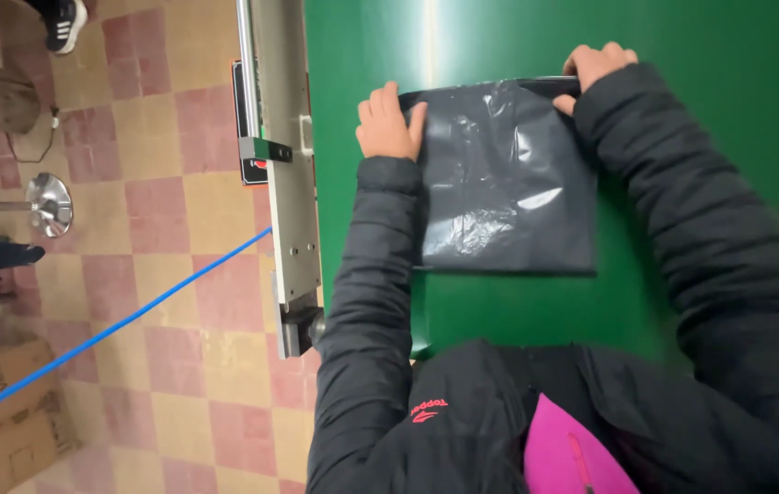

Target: Fold plastic bags and stack them into a storage crate.

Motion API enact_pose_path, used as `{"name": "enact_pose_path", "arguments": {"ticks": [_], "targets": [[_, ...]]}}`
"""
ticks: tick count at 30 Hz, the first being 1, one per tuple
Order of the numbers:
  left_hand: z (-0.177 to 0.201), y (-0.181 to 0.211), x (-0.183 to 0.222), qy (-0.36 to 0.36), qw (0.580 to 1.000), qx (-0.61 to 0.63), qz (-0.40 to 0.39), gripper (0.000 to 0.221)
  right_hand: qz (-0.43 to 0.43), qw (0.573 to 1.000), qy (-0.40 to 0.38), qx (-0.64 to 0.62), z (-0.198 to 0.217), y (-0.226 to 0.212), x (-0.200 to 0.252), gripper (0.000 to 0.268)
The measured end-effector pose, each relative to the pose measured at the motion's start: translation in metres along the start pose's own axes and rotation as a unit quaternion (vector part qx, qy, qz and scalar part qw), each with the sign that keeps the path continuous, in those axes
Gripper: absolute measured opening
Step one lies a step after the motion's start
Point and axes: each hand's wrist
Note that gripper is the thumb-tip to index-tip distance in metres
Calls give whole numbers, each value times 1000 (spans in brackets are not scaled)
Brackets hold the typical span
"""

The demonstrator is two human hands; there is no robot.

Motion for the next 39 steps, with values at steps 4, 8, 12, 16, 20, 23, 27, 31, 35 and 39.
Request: {"name": "enact_pose_path", "arguments": {"ticks": [4, 8, 12, 16, 20, 23, 27, 31, 35, 39], "targets": [[-19, -4, 62, -84, 982, 168, 19, 57, -16, 993, -108, 40, -13, 5, -9, 32], [-14, -33, 99, -465, 440, 700, 317, 106, 46, 998, 12, -43, 25, -59, 59, 20], [35, -44, 100, -380, 375, 700, 474, 108, 213, 968, 132, 3, 42, -121, 145, 26], [-11, -128, 139, -411, 357, 752, 372, 104, 170, 976, 134, 6, 7, -141, 213, 24], [-26, -160, 157, -389, 416, 782, 252, 89, 171, 972, 142, 70, 2, -152, 225, 26], [43, -137, 180, -281, 652, 676, 196, 73, 179, 970, 144, 74, 3, -154, 231, 24], [144, -85, 188, -84, 953, 156, -246, 63, 192, 967, 141, 93, -12, -143, 239, 19], [116, -92, 193, -119, 927, 8, -355, 42, 135, 981, 76, 118, -15, -166, 237, 16], [97, -66, 198, -299, 856, -31, -421, 13, 202, 974, 105, -23, -19, -221, 231, 52], [106, -6, 193, -524, 730, 246, -363, 30, 320, 938, -6, -134, -155, -176, 256, 58]]}}
Point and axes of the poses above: each hand's wrist, its own x-axis away from the middle knuckle, its own z-axis out of the back of the hand, y = z × x, and after that the axes turned 8 degrees about z, right-handed
